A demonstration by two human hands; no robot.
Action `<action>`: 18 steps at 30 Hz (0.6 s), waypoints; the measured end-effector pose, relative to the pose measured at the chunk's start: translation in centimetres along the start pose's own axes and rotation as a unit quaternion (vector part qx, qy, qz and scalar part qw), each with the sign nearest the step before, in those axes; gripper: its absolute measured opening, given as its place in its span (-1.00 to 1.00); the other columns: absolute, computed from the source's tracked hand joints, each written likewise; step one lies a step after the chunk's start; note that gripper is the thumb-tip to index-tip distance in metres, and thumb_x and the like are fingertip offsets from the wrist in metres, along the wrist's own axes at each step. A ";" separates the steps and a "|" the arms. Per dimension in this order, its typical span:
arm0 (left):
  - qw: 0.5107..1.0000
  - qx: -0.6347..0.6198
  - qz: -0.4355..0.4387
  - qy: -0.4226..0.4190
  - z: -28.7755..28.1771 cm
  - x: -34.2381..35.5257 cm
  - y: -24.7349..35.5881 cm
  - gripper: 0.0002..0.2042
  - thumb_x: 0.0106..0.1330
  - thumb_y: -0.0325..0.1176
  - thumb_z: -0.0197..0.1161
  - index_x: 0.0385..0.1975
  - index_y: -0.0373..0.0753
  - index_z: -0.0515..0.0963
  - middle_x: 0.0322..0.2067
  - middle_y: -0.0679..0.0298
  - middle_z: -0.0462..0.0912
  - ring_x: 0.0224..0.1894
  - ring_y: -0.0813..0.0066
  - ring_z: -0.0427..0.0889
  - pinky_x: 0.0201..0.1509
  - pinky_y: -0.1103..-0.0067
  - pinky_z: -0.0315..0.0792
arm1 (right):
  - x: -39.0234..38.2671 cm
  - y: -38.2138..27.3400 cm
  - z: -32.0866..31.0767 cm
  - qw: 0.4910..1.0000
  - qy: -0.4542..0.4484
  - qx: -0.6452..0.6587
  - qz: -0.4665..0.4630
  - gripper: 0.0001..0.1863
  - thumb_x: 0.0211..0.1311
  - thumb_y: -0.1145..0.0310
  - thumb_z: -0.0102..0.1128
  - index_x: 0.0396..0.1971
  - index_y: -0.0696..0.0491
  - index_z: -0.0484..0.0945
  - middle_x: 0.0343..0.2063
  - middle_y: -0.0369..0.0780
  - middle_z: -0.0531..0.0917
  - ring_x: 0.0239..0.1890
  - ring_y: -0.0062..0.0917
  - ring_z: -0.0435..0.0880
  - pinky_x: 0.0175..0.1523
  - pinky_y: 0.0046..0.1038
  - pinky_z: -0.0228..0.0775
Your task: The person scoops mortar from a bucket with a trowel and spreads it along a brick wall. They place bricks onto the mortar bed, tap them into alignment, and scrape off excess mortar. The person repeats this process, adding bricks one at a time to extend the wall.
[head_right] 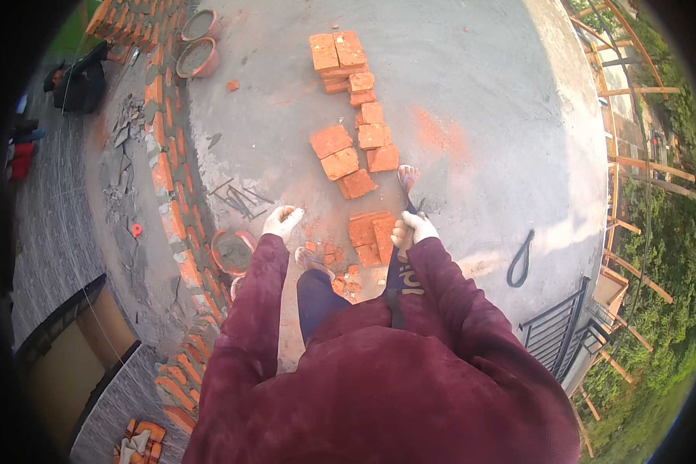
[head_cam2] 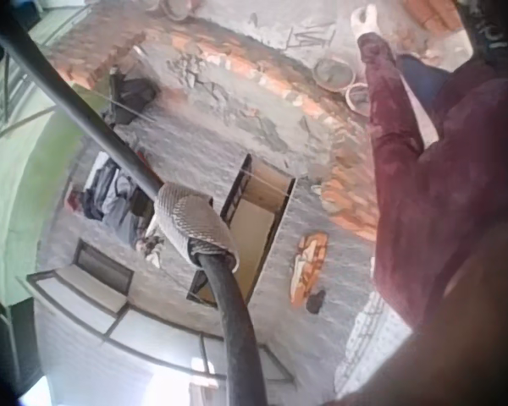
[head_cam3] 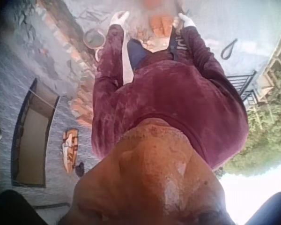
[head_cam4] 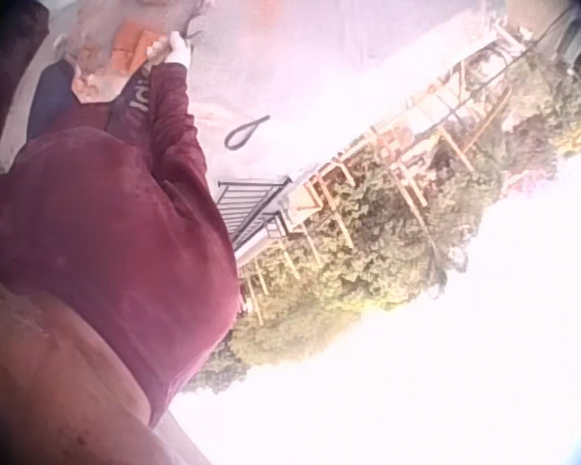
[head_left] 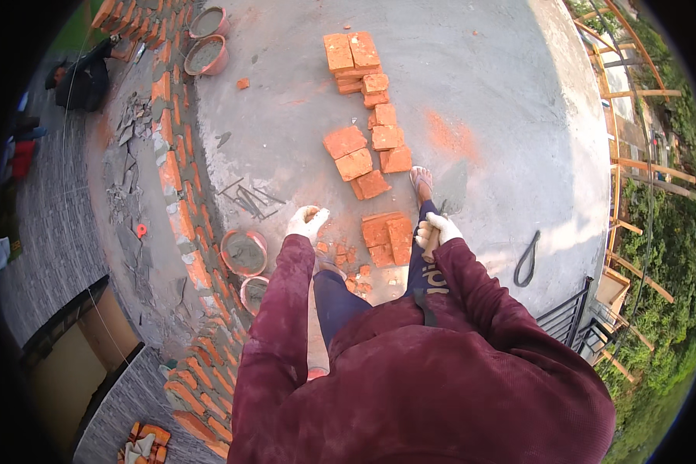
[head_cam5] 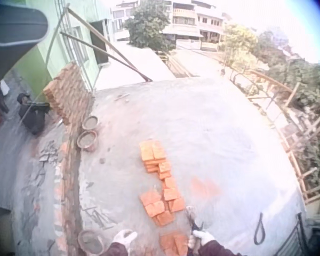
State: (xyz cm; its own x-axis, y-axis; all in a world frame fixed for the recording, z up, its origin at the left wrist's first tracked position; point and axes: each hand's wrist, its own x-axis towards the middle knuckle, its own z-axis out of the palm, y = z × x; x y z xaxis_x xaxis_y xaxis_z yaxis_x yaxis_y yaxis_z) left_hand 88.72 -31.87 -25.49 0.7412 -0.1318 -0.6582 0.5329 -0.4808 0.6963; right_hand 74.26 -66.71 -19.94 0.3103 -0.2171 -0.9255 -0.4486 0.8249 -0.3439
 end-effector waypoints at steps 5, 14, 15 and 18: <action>0.997 0.060 -0.046 -0.007 8.5 14.5 6.8 -0.69 0.25 -0.22 0.51 -0.15 -0.29 0.68 -0.27 0.36 0.75 -0.18 0.62 0.63 -0.01 0.57 0.49 | 12.3 -1.7 1.9 0.995 -0.009 -0.048 0.084 -0.70 0.30 0.41 0.32 -0.05 0.05 0.44 -0.33 -0.18 0.64 -0.47 -0.40 0.68 -0.37 -0.25 0.68; 0.965 0.223 -0.068 0.120 28.6 48.2 15.7 0.34 -0.07 0.20 0.62 0.58 -0.28 -0.17 0.53 -0.12 0.06 0.55 -0.04 0.12 0.53 0.20 0.25 | 17.9 -1.7 -5.1 0.968 0.061 -0.117 0.212 -0.77 0.21 0.49 0.33 -0.21 0.13 0.46 -0.40 -0.16 0.66 -0.46 -0.40 0.72 -0.33 -0.35 0.68; 0.959 0.242 -0.082 0.120 30.4 50.0 16.4 0.45 -0.14 0.33 0.59 0.59 -0.23 -0.31 0.56 -0.07 -0.09 0.58 -0.03 0.00 0.57 0.08 0.14 | 18.5 -2.4 -4.9 0.976 0.047 -0.100 0.190 -0.78 0.20 0.50 0.33 -0.23 0.13 0.46 -0.41 -0.15 0.66 -0.47 -0.41 0.72 -0.33 -0.35 0.68; 0.939 0.259 -0.140 0.180 34.4 53.9 17.0 0.51 -0.19 0.40 0.57 0.59 -0.19 -0.38 0.56 -0.06 -0.09 0.56 0.00 0.06 0.58 -0.02 0.01 | 19.0 -4.7 -4.5 0.968 0.028 -0.168 0.183 -0.77 0.20 0.51 0.34 -0.25 0.16 0.44 -0.47 -0.13 0.65 -0.51 -0.41 0.70 -0.34 -0.37 0.65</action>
State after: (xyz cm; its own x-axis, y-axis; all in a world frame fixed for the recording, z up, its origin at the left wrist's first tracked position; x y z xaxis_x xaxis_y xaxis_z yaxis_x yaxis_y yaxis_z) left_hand 123.67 -76.93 -58.95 0.7411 0.3197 -0.5904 0.5268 -0.8220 0.2163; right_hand 78.49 -77.03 -36.68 0.0372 0.0217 -0.9991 -0.7704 0.6374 -0.0149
